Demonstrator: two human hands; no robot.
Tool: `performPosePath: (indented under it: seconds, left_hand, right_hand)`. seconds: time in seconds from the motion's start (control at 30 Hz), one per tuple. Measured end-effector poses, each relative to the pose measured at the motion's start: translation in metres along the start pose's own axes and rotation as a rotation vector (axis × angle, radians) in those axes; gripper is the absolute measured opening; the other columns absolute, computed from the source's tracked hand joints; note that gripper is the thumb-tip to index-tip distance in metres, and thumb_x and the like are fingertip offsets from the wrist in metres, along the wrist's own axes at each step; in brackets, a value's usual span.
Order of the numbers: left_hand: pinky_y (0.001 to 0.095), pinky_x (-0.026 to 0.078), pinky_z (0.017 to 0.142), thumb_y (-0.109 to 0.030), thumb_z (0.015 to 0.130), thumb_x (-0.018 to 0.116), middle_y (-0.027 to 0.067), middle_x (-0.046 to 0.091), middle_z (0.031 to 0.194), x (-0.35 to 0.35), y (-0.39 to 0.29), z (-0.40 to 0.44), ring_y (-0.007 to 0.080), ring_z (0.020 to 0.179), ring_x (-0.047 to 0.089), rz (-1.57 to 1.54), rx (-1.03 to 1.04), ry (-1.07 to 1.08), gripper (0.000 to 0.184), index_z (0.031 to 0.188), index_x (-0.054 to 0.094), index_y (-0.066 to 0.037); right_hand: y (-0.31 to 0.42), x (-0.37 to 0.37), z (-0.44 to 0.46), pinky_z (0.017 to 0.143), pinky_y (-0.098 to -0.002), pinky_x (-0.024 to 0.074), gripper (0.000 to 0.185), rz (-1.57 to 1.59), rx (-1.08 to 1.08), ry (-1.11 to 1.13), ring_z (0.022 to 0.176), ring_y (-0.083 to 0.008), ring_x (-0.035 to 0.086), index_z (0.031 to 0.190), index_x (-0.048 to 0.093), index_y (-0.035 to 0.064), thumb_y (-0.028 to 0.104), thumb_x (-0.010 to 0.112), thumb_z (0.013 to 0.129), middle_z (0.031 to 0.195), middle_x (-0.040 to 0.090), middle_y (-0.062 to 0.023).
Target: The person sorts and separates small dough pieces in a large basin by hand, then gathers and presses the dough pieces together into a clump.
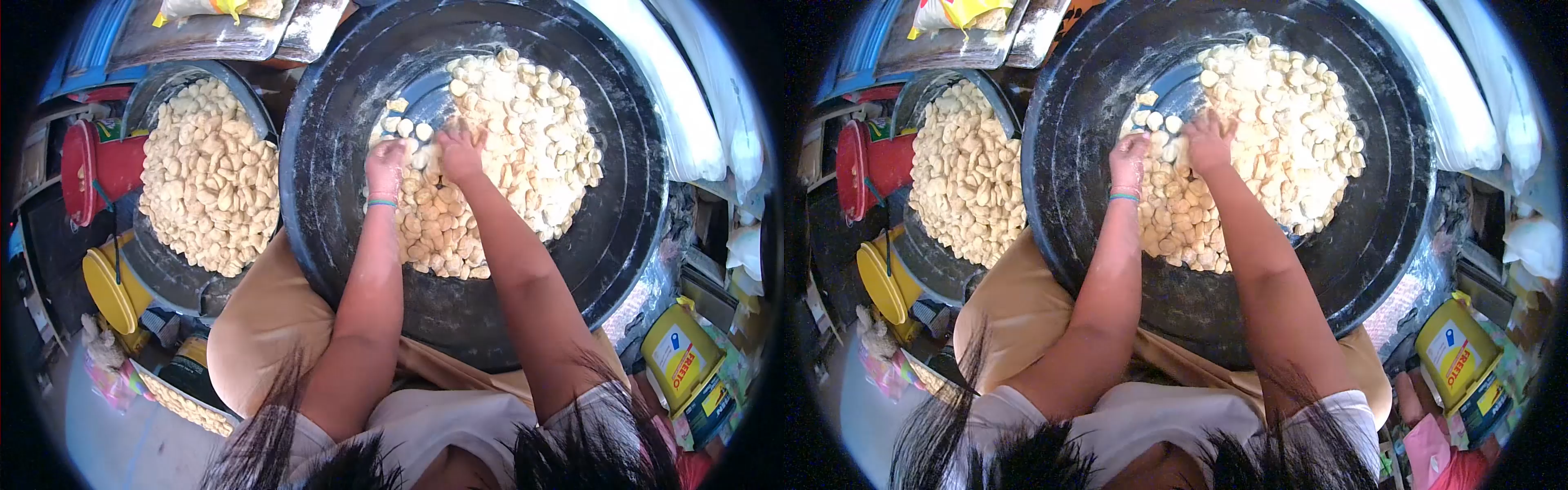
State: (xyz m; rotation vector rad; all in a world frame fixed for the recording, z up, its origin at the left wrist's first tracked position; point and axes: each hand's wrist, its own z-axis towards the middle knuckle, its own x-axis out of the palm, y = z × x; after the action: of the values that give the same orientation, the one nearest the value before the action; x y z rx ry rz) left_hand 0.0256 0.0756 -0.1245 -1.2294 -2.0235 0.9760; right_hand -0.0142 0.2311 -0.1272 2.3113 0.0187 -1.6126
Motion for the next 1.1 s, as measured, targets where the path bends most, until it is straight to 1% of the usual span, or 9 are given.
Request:
performPosePath:
  seconds: [0.07,0.2,0.3,0.43,0.53,0.7,0.83,0.97,1.1]
  left_hand:
    - [0.0234,0.044,0.069,-0.025,0.083,0.068,0.0015,0.061,0.089,0.004,0.02,0.006,0.0095,0.076,0.053,-0.011,0.009,0.169,0.032,0.105,0.061,-0.003]
    - [0.0288,0.047,0.07,-0.033,0.086,0.064,0.0025,0.055,0.105,0.01,-0.042,-0.031,0.012,0.087,0.055,-0.245,-0.396,0.375,0.045,0.122,0.048,-0.012]
    - [0.0266,0.047,0.06,-0.029,0.086,0.063,0.003,0.058,0.099,0.006,-0.037,-0.019,0.0115,0.076,0.056,-0.166,-0.3,0.381,0.036,0.114,0.05,-0.01]
    - [0.0231,0.039,0.043,-0.021,0.086,0.063,0.0023,0.057,0.079,0.01,-0.036,-0.02,0.0079,0.055,0.05,-0.312,-0.214,0.327,0.025,0.103,0.052,-0.006]
    - [0.0215,0.038,0.042,-0.025,0.088,0.06,0.0026,0.057,0.077,0.009,-0.045,-0.023,0.0077,0.053,0.049,-0.269,-0.193,0.36,0.025,0.101,0.054,-0.005]
    - [0.0214,0.034,0.038,-0.037,0.091,0.054,0.0012,0.054,0.07,0.016,-0.043,-0.025,0.0082,0.047,0.045,-0.227,-0.326,0.425,0.032,0.095,0.057,-0.006]
    - [0.0221,0.034,0.041,-0.033,0.091,0.056,0.0002,0.053,0.07,0.012,-0.044,-0.017,0.0086,0.048,0.046,-0.174,-0.307,0.343,0.026,0.095,0.057,-0.007]
    - [0.0217,0.034,0.042,-0.027,0.089,0.058,-0.0002,0.054,0.073,0.01,-0.043,-0.02,0.0081,0.05,0.047,-0.175,-0.3,0.331,0.02,0.094,0.058,-0.008]
    - [0.0213,0.035,0.042,-0.022,0.088,0.059,-0.0002,0.056,0.078,0.01,-0.039,-0.017,0.0077,0.052,0.046,-0.093,-0.288,0.378,0.015,0.094,0.058,-0.008]
  right_hand:
    - [-0.001,-0.007,0.011,0.093,-0.0442,0.0403,0.023,0.312,-0.075,0.31,0.106,-0.0242,0.056,0.102,0.056,0.0102,0.014,0.059,0.079,0.107,0.06,-0.0063]
    - [0.019,-0.035,-0.011,0.069,-0.0297,0.0497,0.031,1.254,0.1,0.177,0.085,-0.0138,0.06,0.104,0.056,0.0052,0.014,0.069,0.078,0.094,0.061,-0.0087]
    - [0.03,-0.067,-0.031,0.062,-0.0268,0.0505,0.026,1.637,0.233,0.22,0.067,-0.0135,0.059,0.107,0.052,0.0027,0.008,0.063,0.084,0.098,0.059,-0.0087]
    - [0.01,-0.053,-0.033,0.061,-0.0261,0.0508,0.028,1.632,0.539,-0.33,0.068,-0.0164,0.061,0.109,0.055,0.0015,0.018,0.061,0.087,0.096,0.062,-0.0091]
    - [0.007,-0.057,-0.037,0.078,-0.0329,0.0481,0.039,0.822,0.167,-0.466,0.087,-0.0223,0.058,0.117,0.053,0.0063,0.019,0.066,0.082,0.104,0.059,-0.0135]
    - [0.014,-0.062,-0.032,0.09,-0.0348,0.0442,0.037,0.923,-0.27,0.03,0.1,-0.0216,0.054,0.119,0.055,0.0088,0.01,0.063,0.083,0.109,0.056,-0.0099]
    - [0.006,-0.05,-0.017,0.069,-0.0242,0.0493,0.028,1.523,0.432,-0.229,0.089,-0.0152,0.057,0.117,0.056,0.0063,0.01,0.057,0.089,0.097,0.056,-0.0046]
    - [0.014,-0.048,-0.021,0.066,-0.0262,0.0476,0.025,1.177,0.018,-0.146,0.069,-0.0133,0.058,0.112,0.057,0.0046,0.008,0.057,0.088,0.085,0.061,-0.0063]
    - [0.01,-0.043,-0.022,0.074,-0.027,0.0462,0.029,1.426,0.31,0.006,0.081,-0.0135,0.058,0.116,0.056,0.0039,0.012,0.057,0.088,0.095,0.061,-0.0087]
